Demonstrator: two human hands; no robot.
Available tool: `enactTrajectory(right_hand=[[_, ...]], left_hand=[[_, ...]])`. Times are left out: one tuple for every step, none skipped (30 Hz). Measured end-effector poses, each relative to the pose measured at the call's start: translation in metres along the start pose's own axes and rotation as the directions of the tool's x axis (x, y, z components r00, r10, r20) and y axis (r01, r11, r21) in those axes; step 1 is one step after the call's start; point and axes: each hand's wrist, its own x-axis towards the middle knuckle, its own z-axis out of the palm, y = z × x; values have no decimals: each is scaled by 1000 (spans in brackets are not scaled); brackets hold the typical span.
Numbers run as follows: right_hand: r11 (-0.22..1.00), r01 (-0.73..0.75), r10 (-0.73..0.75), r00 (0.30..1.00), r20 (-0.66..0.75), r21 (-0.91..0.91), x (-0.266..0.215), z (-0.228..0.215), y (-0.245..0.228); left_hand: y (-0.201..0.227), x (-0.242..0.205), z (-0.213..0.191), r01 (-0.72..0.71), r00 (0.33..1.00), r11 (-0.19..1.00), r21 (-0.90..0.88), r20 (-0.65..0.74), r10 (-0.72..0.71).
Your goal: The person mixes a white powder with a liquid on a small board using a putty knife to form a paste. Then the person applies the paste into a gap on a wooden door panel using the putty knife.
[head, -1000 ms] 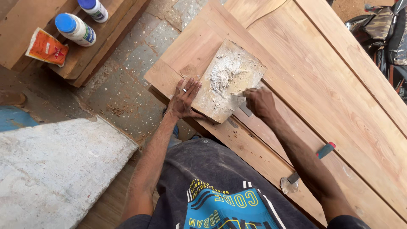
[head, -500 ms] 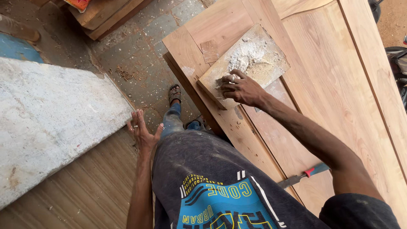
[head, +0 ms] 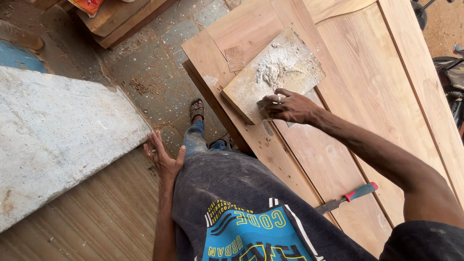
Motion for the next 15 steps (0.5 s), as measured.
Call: enactTrajectory(right_hand=[[997,26,-25,1000,12,-68,-3,0,5],[997,-13,19,997,81,-74,-9,-1,14],[995,-53,65,987,148,-84,-17,-5,27],[990,-106,124,968,217,-95,-29,-9,35],[974,-223,227,964,142,-42,-39,-12,37],[944,-328,327,943,69,14,-47,-17,43],[902,-424,425,905,1,78,-54,-21,47],[862,-492,500,865,-50,122,-55,-25,54],[816,-552,571,815,-98,170,-54,-27,61],[763,-606,640,755,-140,223,-51,-28,64],[725,-638,684,712,-158,260,-46,-27,68],[683,-668,726,665,-174,296,-40,-25,72],[639,-693,765,615,-188,333,-33,-23,77],[570,-740,818,551,-164,357,-27,-19,82],[497,-781,865,483,-139,378,-19,-15,86]], left_hand=[[5,18,1,-70,997,998,6,26,70],[12,36,3,-122,990,992,12,68,121],[21,53,6,-174,979,985,15,111,171],[32,70,10,-259,960,966,1,105,258],[45,85,15,-343,934,939,-13,99,342],[59,99,22,-421,903,907,-26,85,422],[74,109,30,-473,874,880,-39,107,474],[89,121,40,-521,843,852,-54,121,524],[103,132,51,-567,810,821,-69,135,571],[117,138,62,-590,788,799,-116,135,601],[128,144,73,-610,765,776,-162,133,630],[138,149,83,-629,741,749,-209,130,659],[146,154,93,-629,737,746,-218,136,662],[152,157,102,-629,733,743,-229,145,665],[156,161,110,-628,728,740,-241,153,668]])
